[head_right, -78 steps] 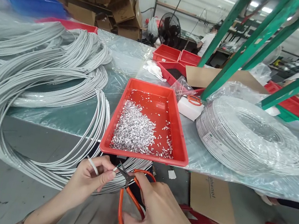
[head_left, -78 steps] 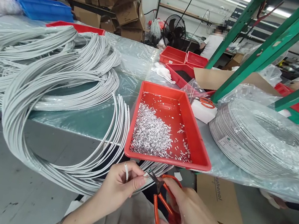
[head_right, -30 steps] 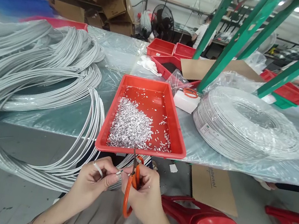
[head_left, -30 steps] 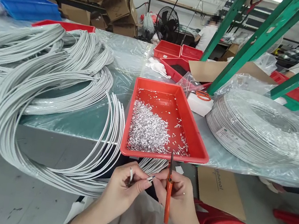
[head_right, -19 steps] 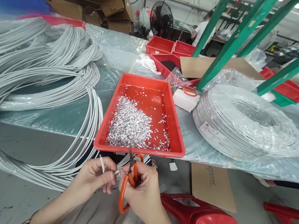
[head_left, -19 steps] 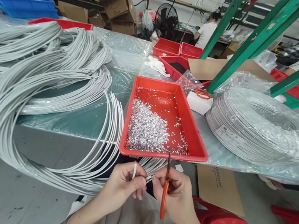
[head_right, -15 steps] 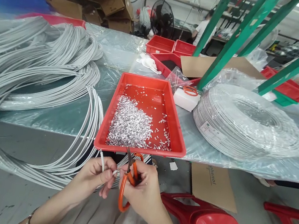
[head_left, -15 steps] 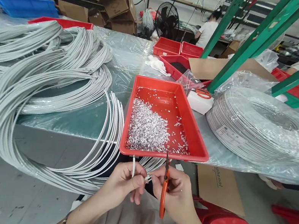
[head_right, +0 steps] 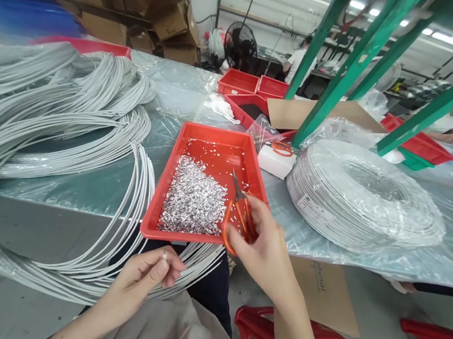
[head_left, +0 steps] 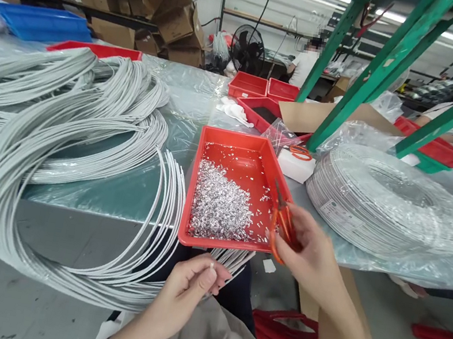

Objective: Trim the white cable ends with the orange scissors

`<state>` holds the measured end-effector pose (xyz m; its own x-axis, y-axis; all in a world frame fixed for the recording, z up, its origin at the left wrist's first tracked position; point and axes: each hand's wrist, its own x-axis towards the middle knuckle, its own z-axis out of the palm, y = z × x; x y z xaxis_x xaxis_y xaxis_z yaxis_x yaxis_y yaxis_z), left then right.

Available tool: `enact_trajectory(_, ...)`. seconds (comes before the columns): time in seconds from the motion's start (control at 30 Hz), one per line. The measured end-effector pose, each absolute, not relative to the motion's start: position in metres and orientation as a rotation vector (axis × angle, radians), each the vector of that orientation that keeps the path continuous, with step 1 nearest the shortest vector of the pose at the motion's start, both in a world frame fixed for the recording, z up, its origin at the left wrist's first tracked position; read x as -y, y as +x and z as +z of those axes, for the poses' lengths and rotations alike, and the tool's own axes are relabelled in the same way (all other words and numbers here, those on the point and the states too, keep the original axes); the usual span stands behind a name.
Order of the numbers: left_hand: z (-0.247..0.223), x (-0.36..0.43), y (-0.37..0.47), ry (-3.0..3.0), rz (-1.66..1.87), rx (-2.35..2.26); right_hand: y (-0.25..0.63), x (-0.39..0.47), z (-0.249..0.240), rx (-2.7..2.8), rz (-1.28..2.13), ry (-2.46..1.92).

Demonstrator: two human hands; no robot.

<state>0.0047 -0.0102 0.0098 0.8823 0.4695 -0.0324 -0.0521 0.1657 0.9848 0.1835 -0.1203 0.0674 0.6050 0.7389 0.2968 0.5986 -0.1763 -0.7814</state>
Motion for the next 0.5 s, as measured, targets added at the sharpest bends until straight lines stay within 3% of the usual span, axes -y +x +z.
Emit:
enact_trajectory(0.1,0.012,0.008,0.003,1.368,0.43,-0.353,0.17,0.139,0.064,1.116,0.549,-1.663)
enact_trajectory(0.23,0.014,0.011,0.005,1.252,0.366,-0.443,0.151,0.164,0.064,1.137,0.934,-1.812)
enact_trajectory(0.5,0.017,0.013,0.004,1.244,0.34,-0.53,0.148,0.165,0.064,1.4,0.934,-1.997)
